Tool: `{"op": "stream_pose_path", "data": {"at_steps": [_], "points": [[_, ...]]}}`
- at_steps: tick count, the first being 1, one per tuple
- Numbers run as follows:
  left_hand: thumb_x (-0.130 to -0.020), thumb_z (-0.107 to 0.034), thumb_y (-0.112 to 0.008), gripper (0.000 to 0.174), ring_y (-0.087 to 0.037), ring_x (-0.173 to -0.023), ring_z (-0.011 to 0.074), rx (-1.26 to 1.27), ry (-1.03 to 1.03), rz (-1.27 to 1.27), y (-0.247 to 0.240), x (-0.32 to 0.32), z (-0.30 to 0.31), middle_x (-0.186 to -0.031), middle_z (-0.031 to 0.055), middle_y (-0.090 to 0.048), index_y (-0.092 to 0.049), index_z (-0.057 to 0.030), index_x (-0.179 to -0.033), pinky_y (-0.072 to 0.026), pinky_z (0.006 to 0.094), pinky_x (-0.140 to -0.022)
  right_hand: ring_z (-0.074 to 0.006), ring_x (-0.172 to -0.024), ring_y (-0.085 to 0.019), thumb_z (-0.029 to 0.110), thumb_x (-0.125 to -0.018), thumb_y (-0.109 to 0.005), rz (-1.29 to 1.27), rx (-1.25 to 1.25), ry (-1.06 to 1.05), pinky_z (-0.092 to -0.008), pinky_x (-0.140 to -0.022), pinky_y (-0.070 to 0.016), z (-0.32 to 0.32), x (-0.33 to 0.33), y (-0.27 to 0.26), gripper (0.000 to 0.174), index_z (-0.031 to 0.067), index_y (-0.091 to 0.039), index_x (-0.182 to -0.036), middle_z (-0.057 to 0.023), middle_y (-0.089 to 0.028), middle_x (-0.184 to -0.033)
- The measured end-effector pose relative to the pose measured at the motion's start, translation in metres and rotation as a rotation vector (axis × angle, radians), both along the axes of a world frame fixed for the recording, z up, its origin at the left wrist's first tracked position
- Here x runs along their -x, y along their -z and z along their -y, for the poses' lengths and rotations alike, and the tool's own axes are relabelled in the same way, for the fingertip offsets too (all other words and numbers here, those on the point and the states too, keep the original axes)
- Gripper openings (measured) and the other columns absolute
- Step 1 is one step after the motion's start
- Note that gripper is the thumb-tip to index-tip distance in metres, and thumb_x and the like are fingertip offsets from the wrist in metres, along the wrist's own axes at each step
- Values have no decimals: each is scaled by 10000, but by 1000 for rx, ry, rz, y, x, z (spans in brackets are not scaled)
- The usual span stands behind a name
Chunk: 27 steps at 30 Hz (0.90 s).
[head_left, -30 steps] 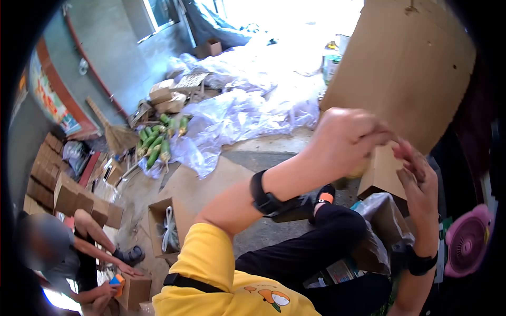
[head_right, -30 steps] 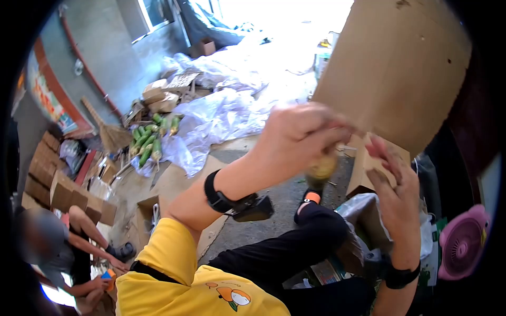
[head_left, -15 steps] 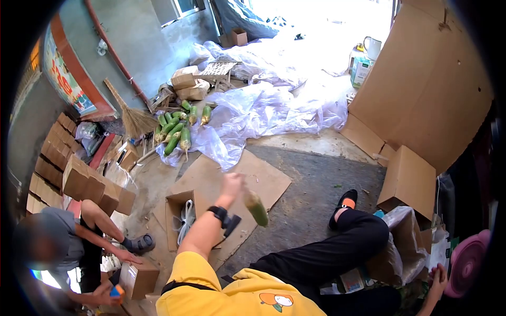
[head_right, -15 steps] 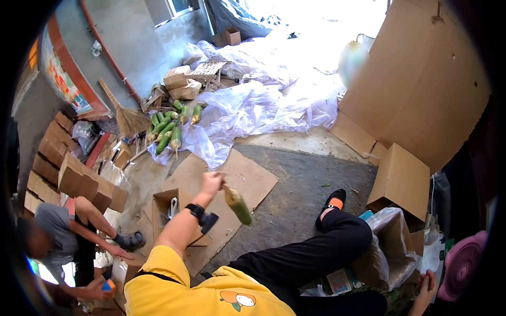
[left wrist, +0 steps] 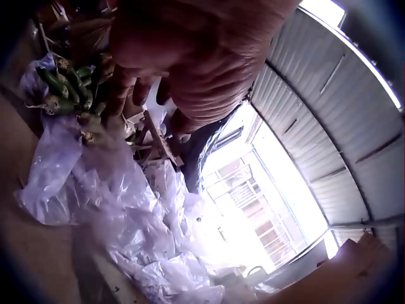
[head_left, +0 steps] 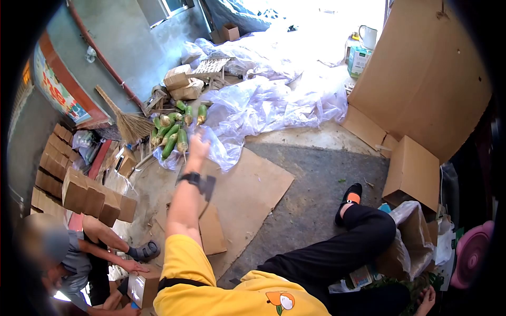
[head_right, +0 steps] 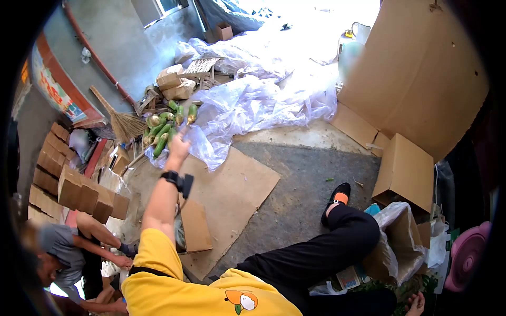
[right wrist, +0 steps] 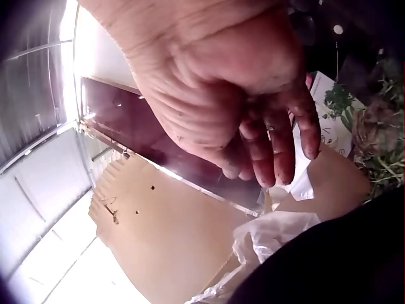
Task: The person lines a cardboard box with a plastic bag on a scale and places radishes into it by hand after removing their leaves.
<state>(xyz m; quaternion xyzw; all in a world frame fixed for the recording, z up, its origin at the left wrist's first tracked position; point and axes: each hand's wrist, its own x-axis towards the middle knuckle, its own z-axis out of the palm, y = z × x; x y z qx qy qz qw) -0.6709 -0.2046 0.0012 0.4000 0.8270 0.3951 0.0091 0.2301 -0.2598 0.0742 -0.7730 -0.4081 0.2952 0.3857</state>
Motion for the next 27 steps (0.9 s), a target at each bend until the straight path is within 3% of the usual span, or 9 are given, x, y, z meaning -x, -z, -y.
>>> {"op": "stream_pose_path", "data": {"at_steps": [5, 9, 11, 14, 18, 20, 23, 25, 27], "points": [[-703, -162, -668, 384, -550, -949, 352, 124, 251, 14, 118, -106, -1, -1012, 223, -567, -603, -30, -1058, -436, 388, -845, -214, -913, -587, 130, -906, -488, 5, 61, 98, -312, -746, -470, 24, -3, 5, 272, -1, -553, -1135, -138, -607, -1043], [-744, -215, -624, 353, -562, -936, 368, 276, 390, 147, 128, -187, 9, -1005, 228, -590, -618, 5, -1020, -437, 389, -849, -249, -912, -588, 173, -899, -515, -30, 52, 193, -333, -790, -466, 57, -7, 28, 303, 11, -546, -1153, -152, -599, -1070], [-780, -271, -578, 366, -559, -976, 356, 418, 508, 221, 122, -219, 7, -1008, 225, -603, -622, 3, -1019, -433, 381, -857, -96, -774, -547, 194, -863, -549, -132, 139, 385, -248, -654, -418, 72, -40, 86, 256, 48, -573, -1072, -11, -603, -884], [-816, -292, -538, 371, -571, -979, 322, 543, 612, 270, 124, -237, -3, -1005, 211, -613, -622, 7, -1019, -432, 375, -859, -119, -680, -543, 144, -826, -574, -356, 110, 340, -267, -587, -438, 114, -63, 144, 283, 49, -573, -1093, -11, -591, -771], [-867, -244, -495, 323, -605, -807, 218, 336, 830, 225, 135, -219, -26, -872, 164, -648, -637, 38, -935, -461, 320, -736, -159, -776, -608, 152, -848, -553, -349, 217, 507, -293, -657, -490, 170, -32, 172, 269, 30, -582, -1085, -71, -628, -895], [-914, -373, -445, 485, -603, -727, 172, 336, 700, 367, 143, -211, -49, -731, 158, -656, -648, 65, -869, -453, 286, -744, -169, -734, -611, 169, -838, -569, -331, 382, 562, -294, -593, -472, 188, -10, 173, 273, 33, -594, -1073, -87, -637, -859], [-916, -409, -407, 529, -618, -796, 211, 424, 745, 35, 110, -230, -77, -612, 128, -641, -652, 57, -870, -419, 326, -839, -172, -686, -593, 179, -862, -543, -365, 493, 593, -317, -586, -468, 215, 22, 172, 270, 15, -594, -1069, -120, -635, -861], [-793, -179, -573, 271, -473, -1136, 325, 551, 746, -66, 124, -207, -109, -1167, 257, -518, -645, -53, -1022, -368, 369, -942, -158, -705, -577, 158, -862, -546, -492, 496, 631, -317, -577, -442, 238, 28, 195, 230, -5, -592, -1019, -95, -613, -837], [-701, -38, -587, 505, -411, -1188, 344, 379, 608, -567, 96, -244, -118, -1339, 241, -352, -537, -88, -1201, -319, 375, -992, -149, -698, -577, 147, -862, -540, -479, 557, 611, -302, -534, -423, 254, 37, 209, 201, -5, -593, -982, -97, -610, -817]]}}
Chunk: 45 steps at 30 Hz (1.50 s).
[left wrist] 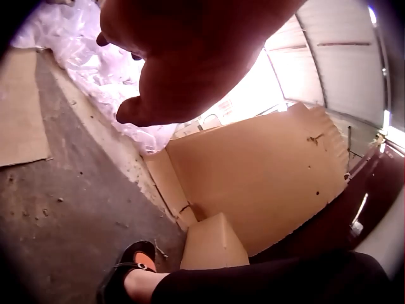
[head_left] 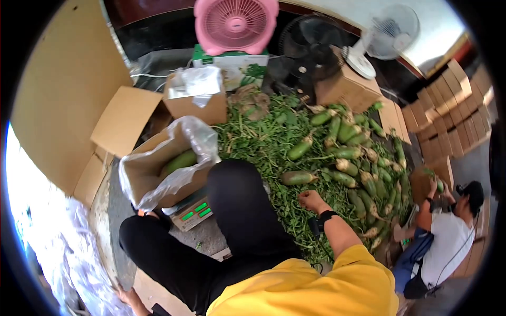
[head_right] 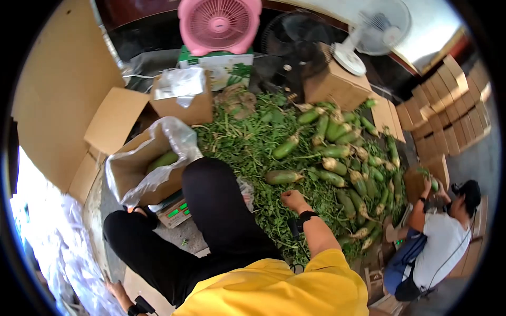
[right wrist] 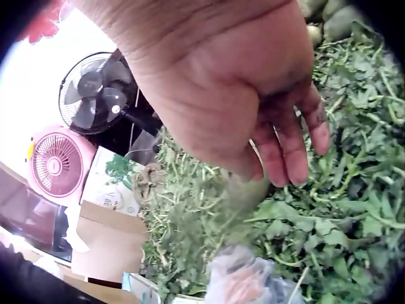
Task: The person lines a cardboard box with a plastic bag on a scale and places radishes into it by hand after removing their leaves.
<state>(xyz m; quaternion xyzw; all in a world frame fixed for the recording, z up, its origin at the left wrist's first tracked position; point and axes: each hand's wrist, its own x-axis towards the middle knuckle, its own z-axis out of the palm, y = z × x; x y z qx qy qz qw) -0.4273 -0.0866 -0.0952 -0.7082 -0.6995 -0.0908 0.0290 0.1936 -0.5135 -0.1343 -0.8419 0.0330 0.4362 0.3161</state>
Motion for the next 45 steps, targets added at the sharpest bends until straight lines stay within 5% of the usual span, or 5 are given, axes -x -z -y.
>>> {"op": "stream_pose_path", "data": {"at_steps": [8, 12, 19, 30, 45], "points": [[-852, -120, -541, 427, -407, -1211, 270, -161, 381, 300, -127, -126, -82, -1260, 134, -489, -456, -65, -1267, -308, 336, -1000, -207, -657, -580, 225, -844, -566, -10, -6, 144, -351, -656, -469, 23, 18, 26, 250, -16, -632, -863, -111, -622, -753], [-907, -358, -427, 392, -359, -1242, 312, -223, 624, 359, -178, -244, -76, -1324, 125, -413, -474, -186, -1256, -291, 483, -1018, -259, -673, -607, 369, -779, -591, 33, 118, 11, -347, -692, -479, 34, 9, 47, 354, 33, -658, -690, -123, -634, -687], [-891, -180, -467, 338, -395, -1208, 285, -210, 864, 431, -186, -377, -57, -1301, 108, -450, -517, -85, -1212, -283, 379, -1018, -140, -610, -600, 84, -737, -611, 321, -46, 160, -259, -574, -484, 49, -13, 89, 183, 0, -623, -899, -58, -617, -731], [-876, -139, -469, 314, -400, -1200, 269, -84, 744, 477, -141, -376, -78, -1274, 121, -461, -538, -24, -1160, -282, 379, -1011, -102, -551, -566, 83, -777, -587, 279, -220, 524, -230, -450, -421, 30, -85, 85, 145, 7, -599, -899, -43, -603, -733], [-901, -199, -453, 342, -419, -1179, 293, -88, 786, 291, -117, -360, -131, -1250, 151, -480, -519, 3, -1169, -297, 405, -1010, -328, -823, -594, 177, -786, -532, 750, 107, 215, -389, -742, -480, 9, -188, 95, 177, 74, -655, -860, -166, -629, -866]]}}
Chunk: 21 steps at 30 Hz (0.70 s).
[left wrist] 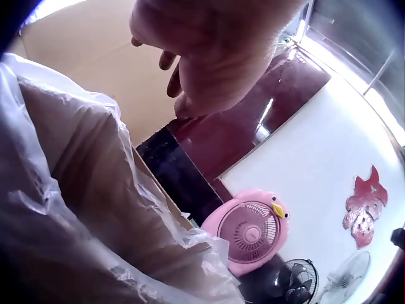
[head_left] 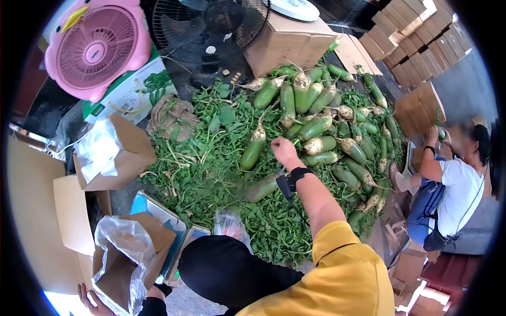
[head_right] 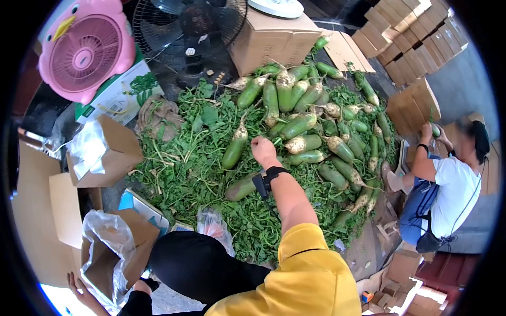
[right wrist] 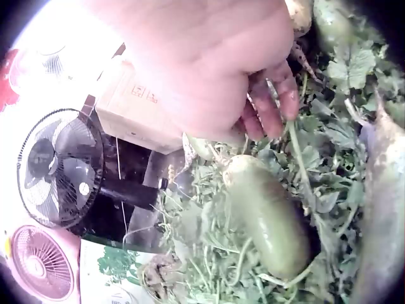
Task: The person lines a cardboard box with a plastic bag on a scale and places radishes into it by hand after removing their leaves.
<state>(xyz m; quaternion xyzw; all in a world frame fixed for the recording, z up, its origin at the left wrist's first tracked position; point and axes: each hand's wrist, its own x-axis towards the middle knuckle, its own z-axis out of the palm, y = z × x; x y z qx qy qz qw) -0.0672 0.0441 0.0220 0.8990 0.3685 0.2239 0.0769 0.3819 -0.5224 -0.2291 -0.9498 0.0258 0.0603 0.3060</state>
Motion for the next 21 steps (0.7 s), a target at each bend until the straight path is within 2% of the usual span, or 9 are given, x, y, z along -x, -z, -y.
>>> {"op": "stream_pose_path", "data": {"at_steps": [1, 3, 7, 9, 12, 13, 15, 18, 21], "points": [[-901, -200, -458, 342, -425, -1174, 294, -40, 1, -35, -7, -16, 14, -1245, 149, -483, -518, 4, -1169, -310, 404, -1002, -316, -848, -587, 191, -804, -514, -56, 134, -69, -407, -751, -474, -3, 9, -14, 180, 75, -636, -867, -146, -627, -855], [-839, -222, -584, 291, -539, -1024, 318, -114, 95, 110, -23, -48, 52, -1099, 186, -575, -621, -4, -1029, -417, 383, -874, -296, -879, -571, 201, -813, -509, 30, 405, -245, -418, -754, -469, 8, 20, 0, 180, 70, -610, -886, -122, -625, -837], [-828, -216, -607, 271, -529, -1043, 309, -67, 44, 93, -22, -58, 54, -1122, 173, -566, -632, -31, -1025, -412, 387, -892, -272, -878, -570, 158, -813, -479, -100, 690, -398, -405, -729, -464, 27, 29, -6, 144, 66, -571, -875, -90, -627, -812], [-820, -213, -619, 286, -532, -1034, 313, -133, 112, 63, -20, -57, 48, -1102, 181, -572, -626, -12, -1023, -409, 390, -903, -268, -824, -591, 143, -816, -462, -91, 689, -369, -406, -693, -467, 28, 32, -18, 125, 70, -559, -849, -95, -632, -774], [-807, -213, -635, 282, -533, -1026, 320, -114, 117, 99, -18, -61, 47, -1083, 185, -577, -635, -2, -993, -407, 402, -914, -274, -735, -610, 171, -824, -469, 42, 486, -309, -412, -626, -473, 25, 43, -27, 132, 69, -549, -845, -129, -622, -694], [-804, -213, -638, 278, -532, -1024, 322, -117, 107, 103, -18, -62, 48, -1079, 188, -579, -638, 0, -983, -406, 405, -916, -273, -808, -586, 181, -829, -476, -12, 440, -297, -404, -673, -466, 25, 49, -31, 140, 78, -561, -872, -127, -619, -793], [-795, -214, -645, 279, -534, -1020, 323, -138, 96, 82, -19, -62, 48, -1076, 190, -579, -642, 2, -971, -406, 406, -919, -253, -907, -536, 140, -822, -501, 250, 293, -266, -381, -751, -441, 24, 64, -39, 125, 95, -579, -910, -106, -587, -941], [-793, -215, -644, 285, -534, -1019, 325, -149, 69, 55, -22, -59, 52, -1074, 190, -580, -641, 3, -977, -405, 403, -923, -251, -1027, -464, 48, -773, -563, 355, 478, -52, -385, -838, -391, 32, 72, -60, 292, 129, -550, -1054, -86, -509, -1110], [-785, -214, -650, 286, -531, -1025, 327, -119, 81, 73, -21, -60, 53, -1084, 196, -574, -643, 3, -972, -401, 404, -929, -282, -1138, -404, 154, -710, -668, 177, 580, 195, -439, -888, -385, 51, 52, -68, 425, 127, -510, -1103, -106, -446, -1214]]}}
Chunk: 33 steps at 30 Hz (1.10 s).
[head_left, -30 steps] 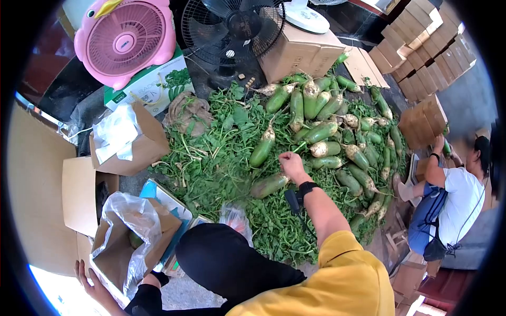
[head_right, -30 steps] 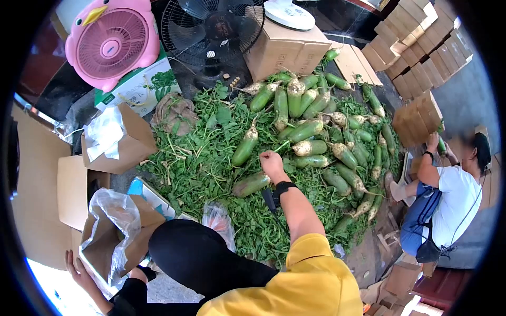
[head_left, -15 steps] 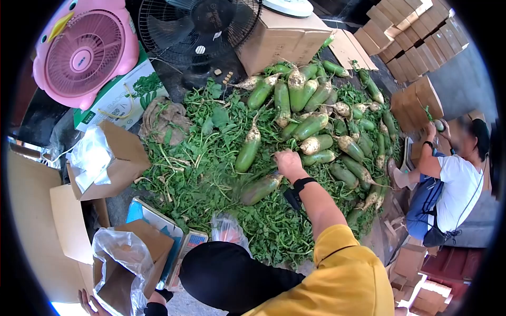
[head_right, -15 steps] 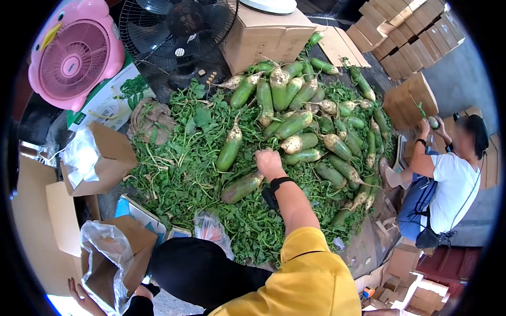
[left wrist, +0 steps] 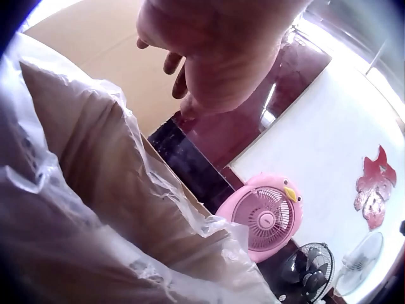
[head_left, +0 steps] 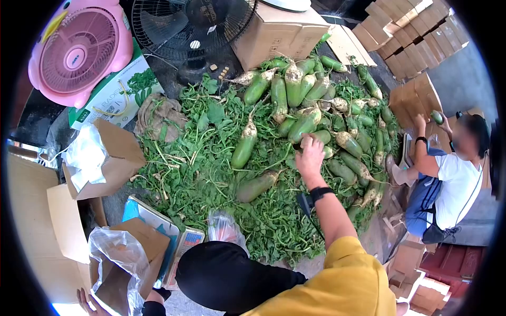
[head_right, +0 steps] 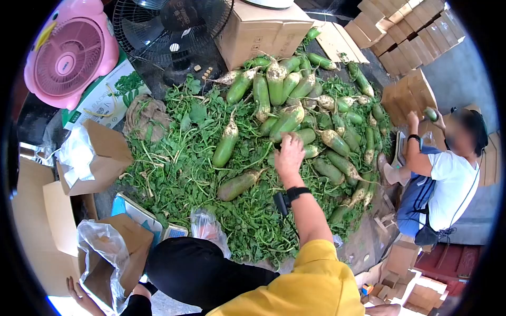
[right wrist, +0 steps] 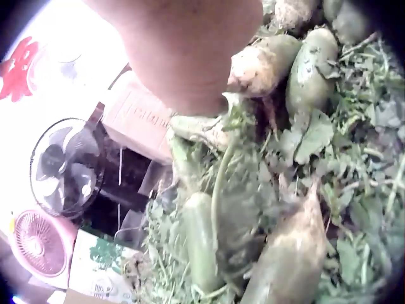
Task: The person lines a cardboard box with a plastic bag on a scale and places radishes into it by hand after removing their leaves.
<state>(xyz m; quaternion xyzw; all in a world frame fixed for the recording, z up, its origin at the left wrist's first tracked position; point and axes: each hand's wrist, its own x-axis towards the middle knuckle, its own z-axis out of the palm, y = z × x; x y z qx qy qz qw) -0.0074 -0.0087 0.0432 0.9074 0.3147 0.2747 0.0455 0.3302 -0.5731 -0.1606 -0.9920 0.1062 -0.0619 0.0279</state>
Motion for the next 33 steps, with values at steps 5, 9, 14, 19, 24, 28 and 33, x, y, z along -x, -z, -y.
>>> {"op": "stream_pose_path", "data": {"at_steps": [5, 9, 14, 19, 24, 28, 33], "points": [[-901, -205, -467, 342, -433, -1167, 294, 116, -96, -150, 24, 31, -43, -1239, 146, -487, -521, 0, -1169, -325, 401, -991, -299, -1096, -436, 176, -677, -687, -250, 97, -39, -466, -819, -437, 19, -24, 1, 440, 119, -520, -1080, -98, -466, -1190], [-902, -210, -477, 337, -443, -1156, 285, -9, -99, -230, 23, 41, -47, -1232, 143, -492, -526, -3, -1164, -338, 386, -983, -319, -1026, -466, 164, -666, -664, -131, 60, -92, -438, -776, -463, 36, -21, 6, 355, 97, -547, -995, -107, -502, -1098], [-911, -213, -469, 329, -447, -1150, 278, 57, -62, -154, 31, 47, -58, -1230, 141, -493, -537, 0, -1153, -345, 370, -975, -366, -901, -502, 147, -647, -652, 250, -334, 100, -431, -792, -424, 98, 13, 25, 275, 71, -544, -888, -168, -515, -971], [-917, -224, -459, 328, -452, -1148, 285, -65, -13, -220, 32, 44, -59, -1237, 144, -490, -558, 8, -1127, -350, 375, -972, -367, -952, -517, 205, -650, -667, -41, -320, 357, -409, -821, -434, 137, -7, 11, 376, 60, -529, -969, -176, -519, -1004], [-919, -222, -457, 321, -450, -1158, 287, -73, -75, -249, 36, 59, -68, -1247, 146, -483, -565, 5, -1119, -362, 376, -968, -321, -1044, -539, 260, -721, -629, -457, 116, 437, -375, -846, -469, 92, -32, -13, 578, 108, -392, -1226, -156, -505, -1156], [-916, -197, -469, 302, -457, -1153, 279, -132, -6, -248, 35, 69, -70, -1249, 140, -483, -566, 4, -1120, -359, 378, -969, -308, -982, -575, 307, -656, -692, -401, 83, 462, -364, -803, -494, 100, -28, 5, 661, 50, -381, -1179, -176, -545, -1097], [-935, -238, -412, 315, -433, -1182, 285, -141, -68, -311, 27, 55, -50, -1246, 127, -489, -575, -57, -1135, -351, 409, -989, -149, -601, -558, 157, -593, -735, -100, -631, 537, -299, -453, -439, 164, 10, 30, 517, 16, -454, -1003, -94, -573, -779]]}}
